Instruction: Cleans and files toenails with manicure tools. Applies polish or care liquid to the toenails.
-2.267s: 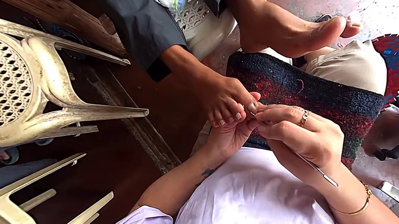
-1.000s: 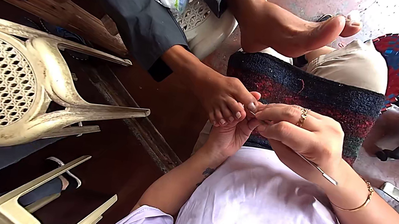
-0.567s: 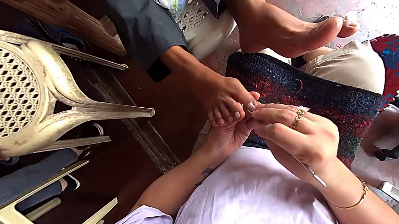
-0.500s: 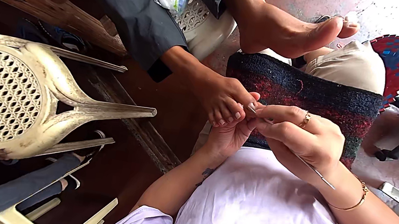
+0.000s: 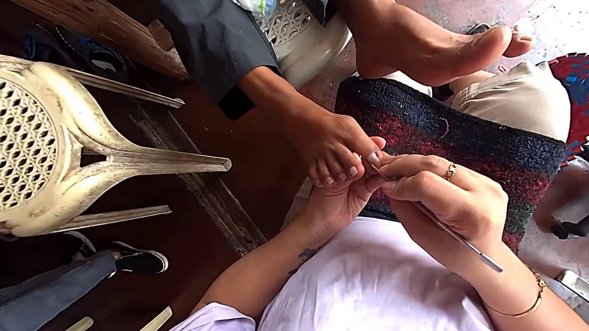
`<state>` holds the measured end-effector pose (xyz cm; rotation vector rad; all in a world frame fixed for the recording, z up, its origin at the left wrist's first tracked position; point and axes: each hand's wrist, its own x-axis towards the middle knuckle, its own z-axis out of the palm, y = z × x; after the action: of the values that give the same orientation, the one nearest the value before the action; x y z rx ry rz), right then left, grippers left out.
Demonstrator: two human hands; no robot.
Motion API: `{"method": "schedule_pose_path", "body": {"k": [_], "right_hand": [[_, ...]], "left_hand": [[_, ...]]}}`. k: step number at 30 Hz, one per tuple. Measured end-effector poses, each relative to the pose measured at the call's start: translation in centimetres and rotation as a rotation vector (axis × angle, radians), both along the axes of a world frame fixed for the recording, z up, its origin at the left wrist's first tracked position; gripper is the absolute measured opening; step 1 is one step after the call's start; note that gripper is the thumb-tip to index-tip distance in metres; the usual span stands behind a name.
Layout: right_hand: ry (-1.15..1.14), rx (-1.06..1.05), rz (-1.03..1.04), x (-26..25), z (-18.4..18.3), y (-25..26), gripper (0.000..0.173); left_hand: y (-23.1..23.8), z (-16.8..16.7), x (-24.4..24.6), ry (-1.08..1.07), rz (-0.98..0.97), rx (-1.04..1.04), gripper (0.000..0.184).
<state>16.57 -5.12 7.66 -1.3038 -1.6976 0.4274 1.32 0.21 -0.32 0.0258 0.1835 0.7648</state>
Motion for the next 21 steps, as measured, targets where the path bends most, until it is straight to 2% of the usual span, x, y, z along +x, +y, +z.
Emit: {"method": "schedule_pose_path", "body": {"k": [4,9,13,15,18,21], "right_hand": [[0.252,-0.048,-0.011,0.0,-0.3,0.3,0.007],[0.474,-0.24,0.005,2.1,-0.1,0.5,0.01],[0.674,-0.093,0.014,0.9,1.2,1.8,0.014],[0.741,-0.055,0.09,-1.1,1.3,3.2,0.013],[0.582,-0.011,0.008,-3.3,-0.2,6.0,0.006],[0.403,0.154,-0.121,-3.2,0.0,8.4,0.005]], "left_hand": [[0.0,-0.1,0.0,0.006,-0.005,-0.006,0.023],[0.1,-0.1,0.1,0.034,-0.018,0.043,0.024],[0.1,0.5,0.3,0.059,0.009,0.007,0.02],[-0.2,0.8,0.3,0.195,0.035,-0.003,0.013],[-0.5,0.7,0.1,0.308,0.058,-0.008,0.011],[-0.3,0.4,0.3,0.188,0.064,0.003,0.008]]}}
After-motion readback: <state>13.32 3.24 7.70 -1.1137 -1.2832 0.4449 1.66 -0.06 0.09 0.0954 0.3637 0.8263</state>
